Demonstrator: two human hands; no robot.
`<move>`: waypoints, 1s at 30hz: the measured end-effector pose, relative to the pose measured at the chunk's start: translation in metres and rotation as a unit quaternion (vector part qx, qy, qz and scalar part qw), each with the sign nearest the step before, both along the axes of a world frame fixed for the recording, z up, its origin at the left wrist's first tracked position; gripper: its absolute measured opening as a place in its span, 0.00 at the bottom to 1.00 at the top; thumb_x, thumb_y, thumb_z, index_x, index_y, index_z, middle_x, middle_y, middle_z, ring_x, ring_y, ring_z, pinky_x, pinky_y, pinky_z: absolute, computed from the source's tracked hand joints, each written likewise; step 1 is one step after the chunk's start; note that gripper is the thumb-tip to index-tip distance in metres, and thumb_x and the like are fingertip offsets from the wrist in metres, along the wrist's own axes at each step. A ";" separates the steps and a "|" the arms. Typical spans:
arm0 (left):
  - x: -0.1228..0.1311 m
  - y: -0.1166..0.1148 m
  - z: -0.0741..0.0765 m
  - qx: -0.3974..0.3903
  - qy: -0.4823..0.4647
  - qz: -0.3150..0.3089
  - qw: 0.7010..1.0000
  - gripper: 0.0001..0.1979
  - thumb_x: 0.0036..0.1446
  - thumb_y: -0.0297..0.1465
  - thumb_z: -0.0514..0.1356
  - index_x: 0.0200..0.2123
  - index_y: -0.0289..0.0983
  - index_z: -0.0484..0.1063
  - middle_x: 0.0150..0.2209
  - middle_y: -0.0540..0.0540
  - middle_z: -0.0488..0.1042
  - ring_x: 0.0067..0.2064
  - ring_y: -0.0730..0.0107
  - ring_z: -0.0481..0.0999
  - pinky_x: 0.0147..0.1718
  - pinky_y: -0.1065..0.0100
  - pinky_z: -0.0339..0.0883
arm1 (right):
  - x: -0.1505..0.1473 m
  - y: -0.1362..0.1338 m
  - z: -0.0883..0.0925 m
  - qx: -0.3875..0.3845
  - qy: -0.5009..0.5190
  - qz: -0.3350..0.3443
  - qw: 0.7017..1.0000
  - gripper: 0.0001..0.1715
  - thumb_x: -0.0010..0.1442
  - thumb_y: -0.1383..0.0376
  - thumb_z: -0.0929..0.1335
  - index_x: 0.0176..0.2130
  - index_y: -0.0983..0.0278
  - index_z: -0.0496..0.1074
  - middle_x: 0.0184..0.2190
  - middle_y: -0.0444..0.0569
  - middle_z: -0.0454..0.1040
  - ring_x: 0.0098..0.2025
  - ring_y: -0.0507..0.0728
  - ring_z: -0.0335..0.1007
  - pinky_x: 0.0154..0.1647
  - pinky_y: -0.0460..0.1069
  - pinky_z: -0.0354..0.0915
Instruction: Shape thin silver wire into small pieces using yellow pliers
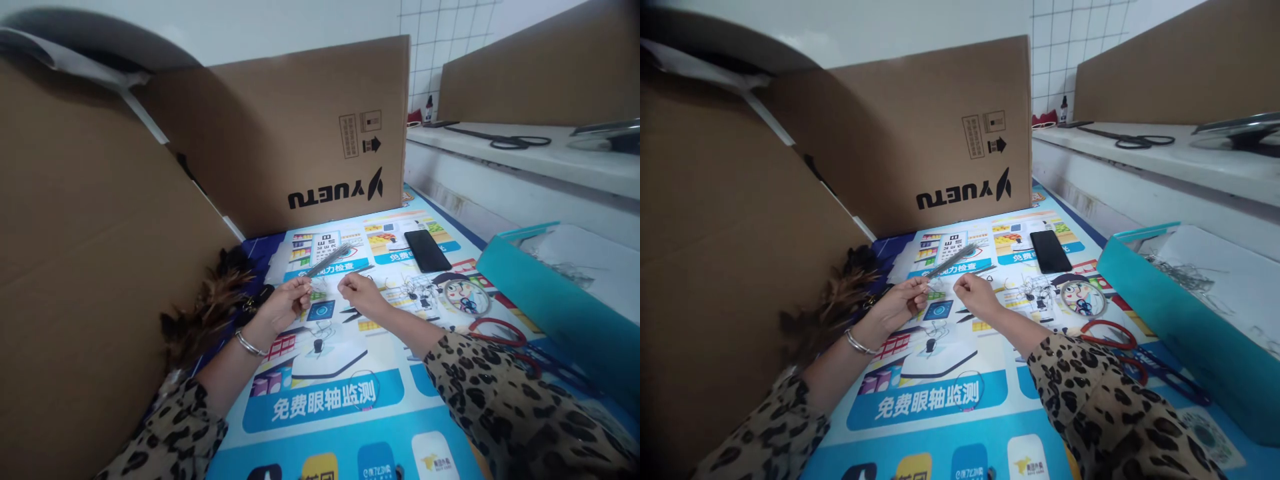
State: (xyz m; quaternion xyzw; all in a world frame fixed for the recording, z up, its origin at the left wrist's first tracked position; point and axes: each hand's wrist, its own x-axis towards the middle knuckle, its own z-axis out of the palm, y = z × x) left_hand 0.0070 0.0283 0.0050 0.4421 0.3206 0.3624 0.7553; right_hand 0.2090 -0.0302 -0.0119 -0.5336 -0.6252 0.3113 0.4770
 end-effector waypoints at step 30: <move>0.001 0.001 -0.007 0.139 0.170 0.059 0.974 0.09 0.47 0.31 0.60 0.32 0.35 0.64 0.24 0.51 0.69 0.16 0.82 0.62 0.15 0.77 0.51 | 0.001 0.000 0.001 -0.001 -0.013 0.005 1.000 0.08 0.53 0.61 0.62 0.29 0.62 0.67 0.25 0.41 0.68 0.26 0.49 0.62 0.27 0.44 0.57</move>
